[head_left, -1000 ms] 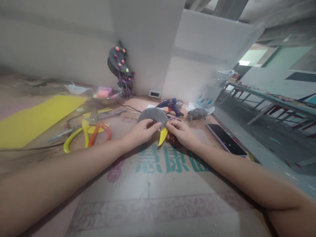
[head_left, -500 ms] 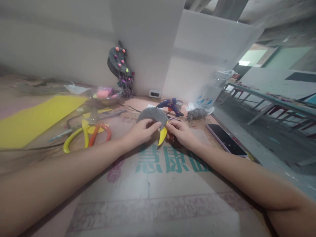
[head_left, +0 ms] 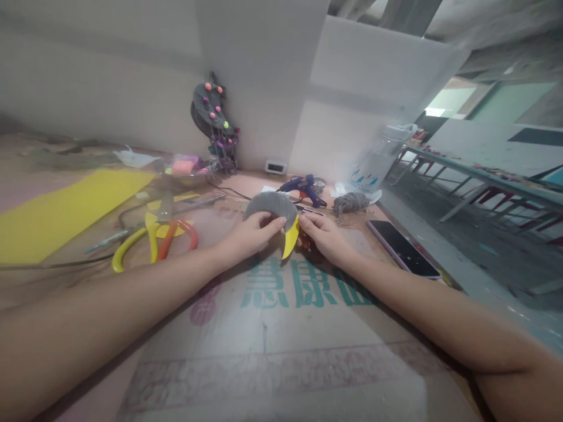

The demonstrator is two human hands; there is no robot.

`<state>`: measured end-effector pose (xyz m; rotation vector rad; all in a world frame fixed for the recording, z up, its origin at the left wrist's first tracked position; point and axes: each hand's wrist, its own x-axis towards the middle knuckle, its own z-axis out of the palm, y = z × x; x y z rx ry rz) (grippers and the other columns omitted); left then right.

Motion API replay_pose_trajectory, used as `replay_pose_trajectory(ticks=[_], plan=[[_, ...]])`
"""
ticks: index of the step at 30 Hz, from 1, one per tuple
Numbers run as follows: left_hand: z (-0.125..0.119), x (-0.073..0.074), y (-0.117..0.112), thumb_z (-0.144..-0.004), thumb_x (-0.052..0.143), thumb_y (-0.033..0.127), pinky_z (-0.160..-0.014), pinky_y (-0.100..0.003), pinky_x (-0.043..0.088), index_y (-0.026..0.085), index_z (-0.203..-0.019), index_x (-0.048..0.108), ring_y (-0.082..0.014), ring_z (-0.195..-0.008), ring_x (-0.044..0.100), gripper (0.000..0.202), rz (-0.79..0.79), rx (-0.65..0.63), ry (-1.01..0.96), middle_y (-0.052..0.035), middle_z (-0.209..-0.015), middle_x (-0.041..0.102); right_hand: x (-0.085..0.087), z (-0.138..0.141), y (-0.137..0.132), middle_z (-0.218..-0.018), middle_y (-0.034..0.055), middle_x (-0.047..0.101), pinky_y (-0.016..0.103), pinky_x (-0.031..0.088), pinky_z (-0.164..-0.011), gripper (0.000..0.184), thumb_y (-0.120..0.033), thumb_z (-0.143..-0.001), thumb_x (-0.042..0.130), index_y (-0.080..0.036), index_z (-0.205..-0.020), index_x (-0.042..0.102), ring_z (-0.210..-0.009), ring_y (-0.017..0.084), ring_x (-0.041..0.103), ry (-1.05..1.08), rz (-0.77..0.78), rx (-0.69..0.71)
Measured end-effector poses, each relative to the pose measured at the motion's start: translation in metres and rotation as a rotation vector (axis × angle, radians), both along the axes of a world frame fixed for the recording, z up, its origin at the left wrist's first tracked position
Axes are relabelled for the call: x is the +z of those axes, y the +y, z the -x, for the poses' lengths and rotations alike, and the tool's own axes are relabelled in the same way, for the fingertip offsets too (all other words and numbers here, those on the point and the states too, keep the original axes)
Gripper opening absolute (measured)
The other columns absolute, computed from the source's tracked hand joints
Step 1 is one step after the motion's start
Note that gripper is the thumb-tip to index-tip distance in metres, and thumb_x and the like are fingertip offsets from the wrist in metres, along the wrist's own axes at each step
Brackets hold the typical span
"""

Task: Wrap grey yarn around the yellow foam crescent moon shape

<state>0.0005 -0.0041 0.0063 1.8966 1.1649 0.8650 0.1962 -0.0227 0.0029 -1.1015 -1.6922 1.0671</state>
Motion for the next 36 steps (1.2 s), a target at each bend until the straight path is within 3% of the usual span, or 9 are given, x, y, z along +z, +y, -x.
replay_pose_trajectory(ticks=[5,9,15,18,21,26,29,32,36], plan=[[0.001,0.001,-0.002,-0.085,0.048,0.062,-0.082,-0.032,0.045,0.018,-0.088,0.068,-0.0242,-0.089,0.064,0.049,0.003,0.005,0.054,-0.0064,-0.092,0.073,0.001,0.001,0.001,-0.054,-0.0051,0.055,0.021,0.035,-0.044,0.042,-0.060,-0.083,0.062,-0.019,-0.075,0.055,-0.046,0.009,0.046,0.004,0.020,-0.018],[0.000,0.001,-0.001,-0.086,0.048,0.060,-0.084,-0.033,0.044,0.018,-0.090,0.068,-0.0246,-0.093,0.063,0.046,-0.008,0.017,0.048,-0.0069,-0.098,0.072,-0.001,0.000,0.000,-0.055,-0.0039,0.056,0.022,0.035,-0.044,0.045,-0.063,-0.085,0.057,-0.019,-0.074,0.055,-0.046,0.009,0.046,0.002,0.011,-0.029],[-0.001,-0.001,0.004,-0.088,0.047,0.055,-0.080,-0.032,0.044,0.017,-0.085,0.065,-0.0229,-0.090,0.062,0.042,-0.055,0.018,-0.028,-0.0069,-0.098,0.071,0.005,-0.005,0.003,-0.058,-0.0025,0.051,0.025,0.035,-0.051,0.043,-0.056,-0.093,0.049,-0.020,-0.070,0.052,-0.052,0.010,0.045,0.012,-0.205,-0.220],[-0.001,-0.001,0.005,-0.088,0.047,0.055,-0.080,-0.032,0.044,0.018,-0.083,0.064,-0.0226,-0.088,0.062,0.041,-0.062,0.034,-0.023,-0.0065,-0.094,0.071,0.015,-0.016,0.013,-0.060,-0.0027,0.048,0.026,0.036,-0.052,0.038,-0.054,-0.091,0.053,-0.021,-0.071,0.051,-0.054,0.011,0.043,0.047,-0.269,-0.271],[-0.001,-0.001,0.005,-0.087,0.048,0.055,-0.078,-0.031,0.045,0.018,-0.081,0.064,-0.0222,-0.086,0.061,0.041,-0.058,0.052,-0.001,-0.0058,-0.091,0.071,0.024,-0.030,0.024,-0.063,-0.0031,0.049,0.027,0.038,-0.057,0.027,-0.048,-0.088,0.058,-0.022,-0.080,0.054,-0.057,0.013,0.044,-0.066,-0.323,-0.320],[-0.001,-0.002,0.004,-0.087,0.048,0.056,-0.075,-0.031,0.044,0.018,-0.081,0.064,-0.0221,-0.085,0.062,0.041,-0.058,0.058,0.002,-0.0054,-0.090,0.071,0.026,-0.044,0.033,-0.087,0.0032,0.064,0.031,0.042,-0.076,0.013,-0.031,-0.087,0.054,-0.020,-0.090,0.060,-0.082,0.018,0.056,-0.375,-0.458,-0.363],[0.000,-0.001,0.003,-0.088,0.048,0.055,-0.077,-0.031,0.044,0.018,-0.082,0.064,-0.0223,-0.086,0.062,0.041,-0.052,0.051,0.001,-0.0059,-0.093,0.071,0.026,-0.041,0.029,-0.079,0.0016,0.061,0.031,0.040,-0.073,0.014,-0.033,-0.087,0.055,-0.019,-0.086,0.058,-0.077,0.018,0.055,-0.369,-0.451,-0.391],[0.000,0.000,0.003,-0.088,0.048,0.055,-0.078,-0.031,0.045,0.018,-0.082,0.065,-0.0225,-0.087,0.062,0.041,-0.062,0.049,0.004,-0.0058,-0.093,0.072,0.030,-0.032,0.019,-0.066,-0.0012,0.054,0.029,0.036,-0.064,0.025,-0.039,-0.089,0.053,-0.020,-0.074,0.056,-0.065,0.015,0.049,-0.380,-0.423,-0.363],[0.000,0.000,0.003,-0.088,0.047,0.055,-0.078,-0.030,0.045,0.018,-0.085,0.066,-0.0230,-0.089,0.063,0.042,-0.066,0.045,0.009,-0.0061,-0.095,0.073,0.033,-0.014,0.002,-0.059,-0.0003,0.052,0.028,0.034,-0.059,0.039,-0.044,-0.093,0.047,-0.019,-0.066,0.061,-0.061,0.014,0.049,-0.424,-0.350,-0.197]])
